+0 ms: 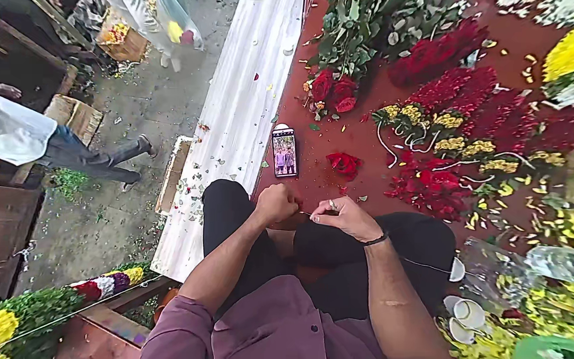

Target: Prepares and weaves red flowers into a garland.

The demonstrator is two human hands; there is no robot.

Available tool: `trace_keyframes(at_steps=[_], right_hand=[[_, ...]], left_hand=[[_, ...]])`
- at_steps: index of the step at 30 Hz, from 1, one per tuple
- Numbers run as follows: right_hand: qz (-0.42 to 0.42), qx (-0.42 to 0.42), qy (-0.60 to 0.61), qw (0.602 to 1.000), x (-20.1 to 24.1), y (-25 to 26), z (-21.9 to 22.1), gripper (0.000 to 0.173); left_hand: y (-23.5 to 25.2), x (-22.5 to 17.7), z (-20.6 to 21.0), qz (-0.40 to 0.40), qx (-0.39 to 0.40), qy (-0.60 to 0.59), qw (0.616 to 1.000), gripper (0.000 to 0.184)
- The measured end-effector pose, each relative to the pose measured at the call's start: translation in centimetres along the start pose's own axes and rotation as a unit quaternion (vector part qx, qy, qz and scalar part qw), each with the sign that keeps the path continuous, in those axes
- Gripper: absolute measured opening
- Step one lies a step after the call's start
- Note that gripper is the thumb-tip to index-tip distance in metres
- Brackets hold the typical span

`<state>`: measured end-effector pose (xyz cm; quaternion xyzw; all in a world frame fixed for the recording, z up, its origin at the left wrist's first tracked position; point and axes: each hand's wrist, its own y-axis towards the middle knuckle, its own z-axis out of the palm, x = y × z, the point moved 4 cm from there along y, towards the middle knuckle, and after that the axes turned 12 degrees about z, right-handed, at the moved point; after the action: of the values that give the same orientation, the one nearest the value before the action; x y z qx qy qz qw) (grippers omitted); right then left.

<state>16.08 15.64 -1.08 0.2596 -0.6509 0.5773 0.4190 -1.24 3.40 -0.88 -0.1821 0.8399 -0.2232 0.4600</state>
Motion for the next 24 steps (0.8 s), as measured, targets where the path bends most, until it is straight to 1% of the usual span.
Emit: trace_keyframes(at_steps=[1, 2, 3, 4, 5, 6, 7, 8, 9, 10, 12, 14, 15, 17, 19, 20, 23, 24], right_hand=[[-0.016, -0.007, 0.018, 1.0, 0.1, 0.2, 0.0, 0.009], [-0.015, -0.014, 0.029, 0.999, 0.0, 0.5, -0.2, 0.008], [0.0, -0.013, 0.036, 0.999, -0.4, 0.8, -0.4, 0.007], [0.022, -0.008, 0.043, 0.999, -0.8, 0.9, -0.4, 0.005], [0.042, -0.005, 0.057, 0.997, -1.1, 1.0, -0.2, 0.004], [0.048, -0.003, 0.07, 0.996, -1.0, 1.0, 0.2, 0.006], [0.056, 0.004, 0.084, 0.995, -0.8, 1.0, 0.7, 0.004], [0.054, 0.008, 0.087, 0.995, -0.4, 1.1, 1.1, 0.006], [0.046, 0.011, 0.084, 0.995, -0.2, 1.2, 1.4, 0.007], [0.039, 0.012, 0.075, 0.996, -0.1, 1.4, 1.6, 0.009], [0.019, 0.02, 0.054, 0.998, -0.2, 1.7, 2.0, 0.01], [0.008, 0.01, 0.058, 0.998, 0.0, 1.6, 2.1, 0.011], [0.006, -0.008, 0.071, 0.997, 0.2, 1.3, 1.9, 0.01], [0.007, -0.07, 0.112, 0.991, 0.6, 0.7, 0.5, 0.008], [0.032, -0.118, 0.126, 0.984, 0.3, 0.1, -1.4, 0.005], [0.052, -0.12, 0.122, 0.984, 0.1, -0.1, -1.9, 0.005], [0.134, -0.073, 0.077, 0.985, -0.3, -0.8, -2.6, 0.011], [0.154, -0.08, 0.053, 0.983, -0.5, -0.8, -3.4, 0.015]], left_hand=[[-0.4, -1.0, 0.4, 0.05, 0.073, -0.001, 0.996, 0.02], [-0.9, -2.1, 0.7, 0.12, 0.133, -0.049, 0.983, 0.018], [-1.3, -3.0, 0.9, 0.192, 0.156, -0.133, 0.96, 0.014], [-1.6, -3.6, 0.8, 0.24, 0.13, -0.228, 0.935, 0.012], [-1.5, -3.9, 0.4, 0.247, 0.062, -0.307, 0.917, 0.011], [-1.3, -3.6, -0.3, 0.219, -0.029, -0.35, 0.91, 0.011], [-0.9, -2.8, -0.7, 0.168, -0.113, -0.355, 0.913, 0.012], [-0.6, -1.8, -1.1, 0.11, -0.172, -0.333, 0.921, 0.014], [-0.3, -0.8, -1.1, 0.059, -0.205, -0.311, 0.926, 0.016], [-0.2, 0.0, -1.0, 0.022, -0.218, -0.299, 0.929, 0.017], [-0.1, 0.8, -0.5, -0.013, -0.218, -0.276, 0.936, 0.016], [0.1, 0.8, -0.3, -0.014, -0.205, -0.236, 0.95, 0.016], [0.2, 0.7, -0.2, -0.01, -0.194, -0.22, 0.956, 0.016], [0.4, 0.7, -0.2, -0.001, -0.153, -0.194, 0.969, 0.017], [0.7, 1.0, 0.0, -0.005, -0.096, -0.183, 0.978, 0.021], [0.7, 1.0, 0.2, -0.014, -0.073, -0.182, 0.98, 0.022], [0.7, 0.9, 0.4, -0.043, -0.037, -0.162, 0.985, 0.022], [0.6, 0.9, 0.2, -0.052, -0.035, -0.153, 0.986, 0.021]])
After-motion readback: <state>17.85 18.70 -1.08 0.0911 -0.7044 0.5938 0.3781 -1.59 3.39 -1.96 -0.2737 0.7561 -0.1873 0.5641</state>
